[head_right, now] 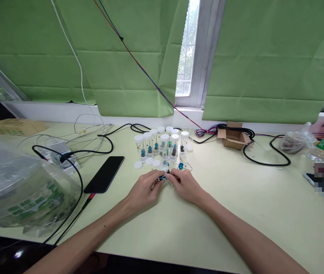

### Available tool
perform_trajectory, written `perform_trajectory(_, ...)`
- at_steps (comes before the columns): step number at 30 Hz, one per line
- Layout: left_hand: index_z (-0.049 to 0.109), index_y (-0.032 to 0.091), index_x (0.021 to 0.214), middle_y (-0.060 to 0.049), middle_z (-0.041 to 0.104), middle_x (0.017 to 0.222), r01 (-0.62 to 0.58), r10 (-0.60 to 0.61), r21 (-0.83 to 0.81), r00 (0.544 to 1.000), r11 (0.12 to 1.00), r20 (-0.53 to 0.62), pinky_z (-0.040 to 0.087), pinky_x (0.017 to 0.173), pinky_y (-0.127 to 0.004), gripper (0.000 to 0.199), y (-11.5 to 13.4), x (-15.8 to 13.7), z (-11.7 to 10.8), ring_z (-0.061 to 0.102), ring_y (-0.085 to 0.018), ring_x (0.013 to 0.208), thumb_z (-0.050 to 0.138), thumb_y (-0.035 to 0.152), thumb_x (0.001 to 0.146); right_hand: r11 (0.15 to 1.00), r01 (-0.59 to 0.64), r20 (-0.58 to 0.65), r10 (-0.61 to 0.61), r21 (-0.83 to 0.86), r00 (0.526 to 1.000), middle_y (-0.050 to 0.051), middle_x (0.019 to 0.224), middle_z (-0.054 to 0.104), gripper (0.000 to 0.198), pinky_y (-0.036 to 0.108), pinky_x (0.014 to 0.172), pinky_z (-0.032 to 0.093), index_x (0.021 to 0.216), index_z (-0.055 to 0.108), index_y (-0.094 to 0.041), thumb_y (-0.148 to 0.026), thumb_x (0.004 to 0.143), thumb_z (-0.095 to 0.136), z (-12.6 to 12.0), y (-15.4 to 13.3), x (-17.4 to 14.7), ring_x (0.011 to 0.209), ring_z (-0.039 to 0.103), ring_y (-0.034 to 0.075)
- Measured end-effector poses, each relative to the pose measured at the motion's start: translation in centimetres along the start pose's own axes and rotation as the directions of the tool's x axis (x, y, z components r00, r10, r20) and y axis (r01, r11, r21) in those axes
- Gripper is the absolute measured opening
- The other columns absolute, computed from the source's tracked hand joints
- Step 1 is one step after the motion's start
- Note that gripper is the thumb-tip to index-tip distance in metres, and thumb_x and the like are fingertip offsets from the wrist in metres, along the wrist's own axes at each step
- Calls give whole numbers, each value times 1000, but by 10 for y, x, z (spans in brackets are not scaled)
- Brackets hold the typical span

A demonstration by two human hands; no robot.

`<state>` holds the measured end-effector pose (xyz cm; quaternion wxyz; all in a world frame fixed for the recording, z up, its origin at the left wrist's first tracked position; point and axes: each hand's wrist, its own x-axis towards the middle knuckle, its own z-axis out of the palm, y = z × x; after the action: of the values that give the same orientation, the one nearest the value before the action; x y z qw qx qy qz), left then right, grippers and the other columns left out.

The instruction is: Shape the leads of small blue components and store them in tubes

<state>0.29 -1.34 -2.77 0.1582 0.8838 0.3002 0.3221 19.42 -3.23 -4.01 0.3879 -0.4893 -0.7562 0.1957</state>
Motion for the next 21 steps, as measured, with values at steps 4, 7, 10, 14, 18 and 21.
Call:
perform_trajectory(4, 60, 20, 100, -4, 63, 88, -1, 1, -3, 1000, 1000, 4, 44, 65, -28, 21, 1, 0, 0, 57, -16, 76, 43, 11, 92, 1000, 2, 1, -2, -9, 1000, -5, 54, 36, 44, 26, 53, 31, 61, 41, -20, -43, 99, 40, 0, 1, 0, 52, 32, 11)
perform_trajectory(7, 59, 20, 102, -4, 63, 89, 0, 0, -12, 1000, 1000, 11, 45, 66, -28, 22, 0, 0, 0, 57, -16, 76, 43, 10, 92, 1000, 3, 4, -3, -11, 1000, -5, 53, 39, 46, 26, 53, 31, 60, 43, -20, -43, 99, 39, 1, 2, 0, 51, 35, 11)
perform_trajectory(10, 60, 20, 106, -5, 63, 91, 3, -2, -32, 1000, 999, 20, 46, 69, -29, 24, 0, -1, 1, 57, -17, 79, 43, 10, 92, 1000, 4, 4, -4, -9, 1000, -4, 52, 42, 47, 26, 54, 32, 60, 46, -19, -42, 100, 38, 1, 1, 1, 50, 37, 11)
perform_trajectory(14, 60, 20, 108, -5, 64, 92, 2, -1, -39, 1000, 999, 31, 46, 70, -29, 26, 0, -1, 1, 58, -17, 80, 43, 10, 92, 1000, 9, 4, -9, -4, 1000, -3, 53, 47, 49, 26, 56, 34, 59, 48, -19, -41, 101, 37, 1, 0, 1, 51, 40, 11)
perform_trajectory(18, 60, 21, 109, -4, 64, 93, 3, -2, -38, 1000, 999, 20, 46, 70, -29, 25, 0, 0, 0, 58, -17, 80, 44, 10, 92, 1000, -2, -16, 1, -9, 1000, -3, 53, 46, 48, 26, 57, 34, 59, 48, -19, -40, 101, 37, 1, 0, 2, 52, 41, 11)
perform_trajectory(21, 60, 20, 107, -4, 64, 90, 34, -34, -14, 999, 999, -6, 45, 68, -29, 23, -1, 1, 0, 57, -17, 78, 44, 11, 93, 999, -38, -43, 38, -1, 998, -5, 52, 42, 39, 25, 54, 32, 70, 54, -19, -42, 99, 41, 1, -1, 1, 50, 35, 11)
